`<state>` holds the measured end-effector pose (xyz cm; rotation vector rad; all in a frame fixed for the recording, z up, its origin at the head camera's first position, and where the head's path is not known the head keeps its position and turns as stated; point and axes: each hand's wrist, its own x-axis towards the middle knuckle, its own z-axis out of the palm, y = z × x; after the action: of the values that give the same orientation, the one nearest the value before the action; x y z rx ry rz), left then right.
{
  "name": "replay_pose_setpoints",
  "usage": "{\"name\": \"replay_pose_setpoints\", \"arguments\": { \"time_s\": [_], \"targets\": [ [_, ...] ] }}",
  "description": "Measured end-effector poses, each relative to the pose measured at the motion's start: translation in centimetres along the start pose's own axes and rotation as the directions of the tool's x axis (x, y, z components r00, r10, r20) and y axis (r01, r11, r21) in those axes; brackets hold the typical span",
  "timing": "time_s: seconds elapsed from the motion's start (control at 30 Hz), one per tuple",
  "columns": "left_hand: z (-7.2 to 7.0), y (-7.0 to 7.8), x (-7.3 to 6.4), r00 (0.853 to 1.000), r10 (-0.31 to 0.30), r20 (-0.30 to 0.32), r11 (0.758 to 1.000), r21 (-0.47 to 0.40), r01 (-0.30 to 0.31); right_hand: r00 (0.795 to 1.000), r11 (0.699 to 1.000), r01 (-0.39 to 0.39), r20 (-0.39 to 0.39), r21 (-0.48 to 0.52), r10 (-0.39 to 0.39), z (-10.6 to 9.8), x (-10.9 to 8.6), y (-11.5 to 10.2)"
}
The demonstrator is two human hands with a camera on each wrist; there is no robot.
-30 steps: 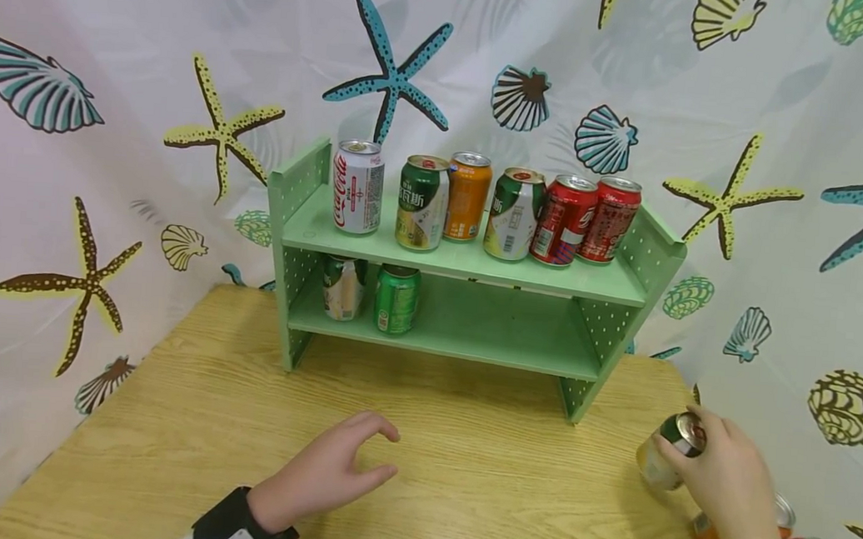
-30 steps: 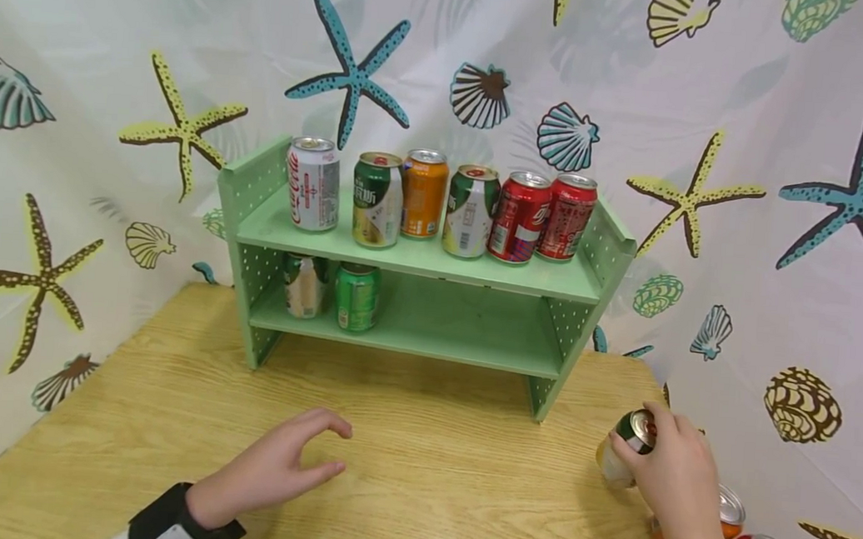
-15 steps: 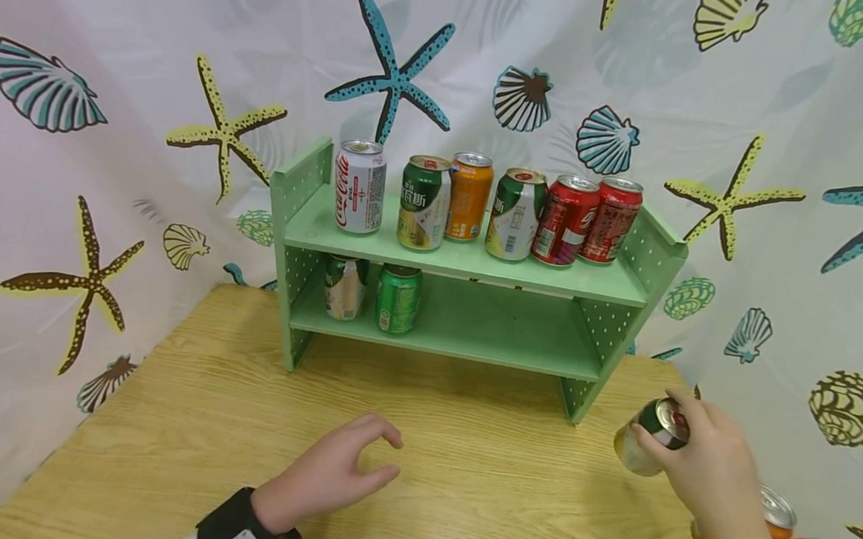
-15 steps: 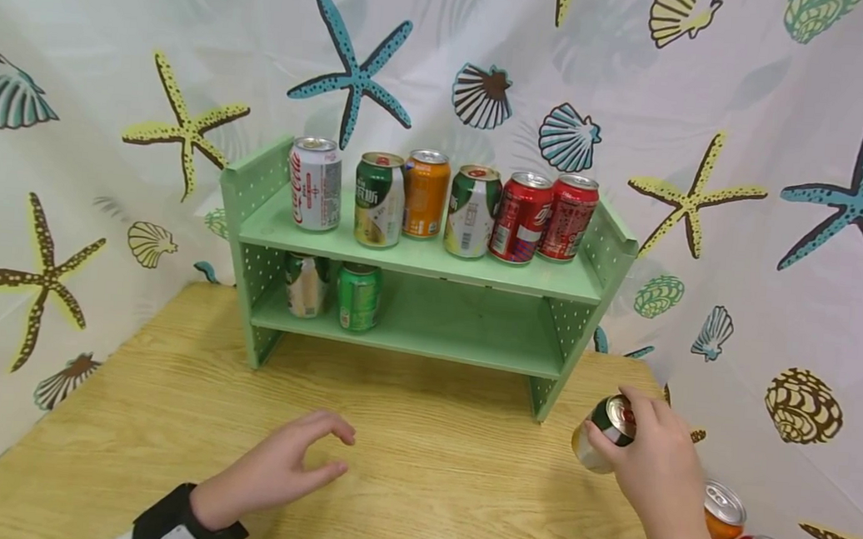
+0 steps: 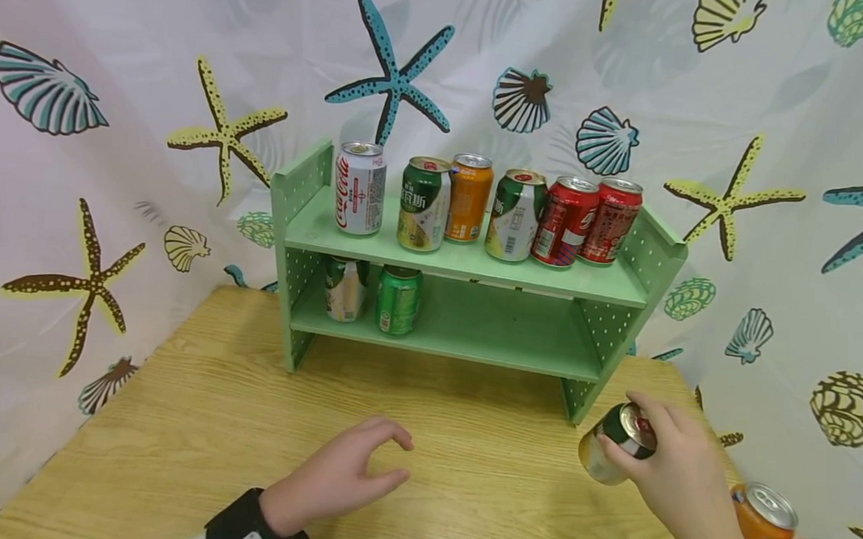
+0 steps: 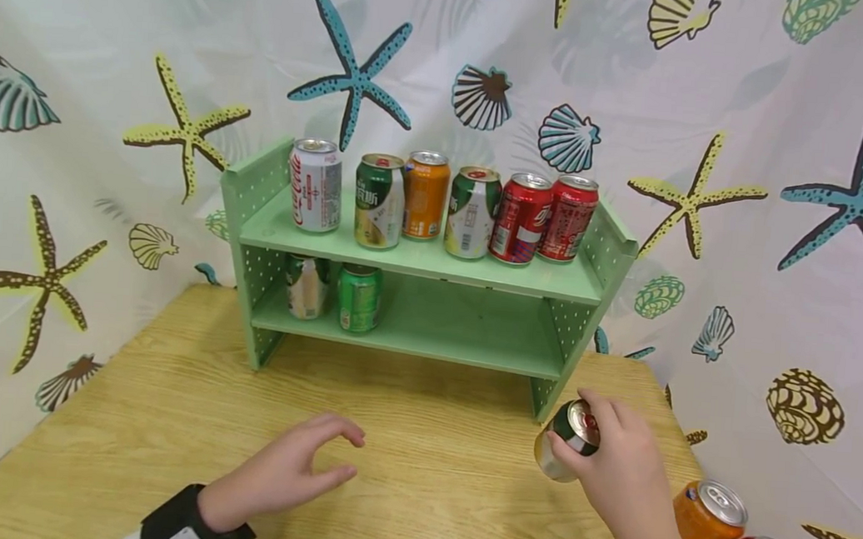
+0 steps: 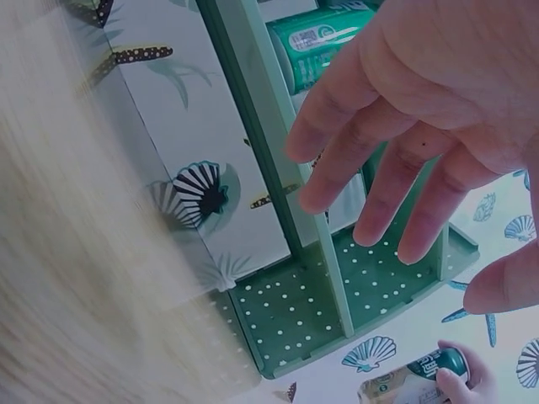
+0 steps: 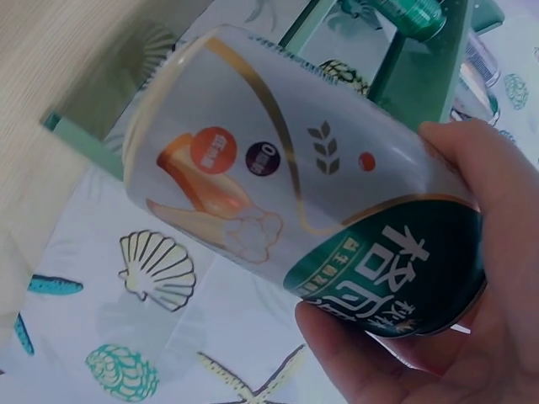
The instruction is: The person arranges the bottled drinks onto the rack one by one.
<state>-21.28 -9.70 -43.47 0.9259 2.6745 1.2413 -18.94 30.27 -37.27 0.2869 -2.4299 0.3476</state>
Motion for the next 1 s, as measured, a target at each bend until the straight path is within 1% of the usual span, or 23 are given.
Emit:
{"name": "replay_pose_setpoints", "arguments": {
  "time_s": [0.17, 0.3, 0.5, 0.7, 0.83, 1.0],
  "targets": [
    [0.4, 0.6, 0.5, 1.0, 0.001, 0.02, 1.0, -0.012, -0.001, 0.999, 0.998, 0.053, -0.002, 0.013, -0.053, 0.4, -0.1, -1.7],
    [0.7, 1.2, 0.8, 1.0, -0.003, 0.023, 1.0, -0.015, 0.003, 0.995, 0.994, 0.101, 0.001, 0.029, -0.101, 0.9, -0.1, -3.0],
    [1.4, 2.0, 1.3, 0.999, 0.011, 0.034, 0.999, -0.033, -0.009, 0.993, 0.991, 0.115, 0.031, 0.071, -0.118, 2.0, -0.1, -4.9],
    [2.3, 2.3, 1.5, 0.999, 0.025, 0.049, 0.998, -0.054, -0.022, 0.988, 0.984, 0.139, 0.046, 0.115, -0.145, 2.9, 0.1, -6.5],
    [2.8, 2.4, 1.5, 0.998, 0.025, 0.065, 0.997, -0.073, -0.021, 0.982, 0.973, 0.179, 0.04, 0.148, -0.187, 3.5, 0.2, -7.5],
    [3.3, 2.5, 1.6, 0.997, 0.034, 0.07, 0.996, -0.079, -0.028, 0.97, 0.956, 0.23, 0.032, 0.183, -0.24, 4.0, 0.1, -8.7]
  ]
}}
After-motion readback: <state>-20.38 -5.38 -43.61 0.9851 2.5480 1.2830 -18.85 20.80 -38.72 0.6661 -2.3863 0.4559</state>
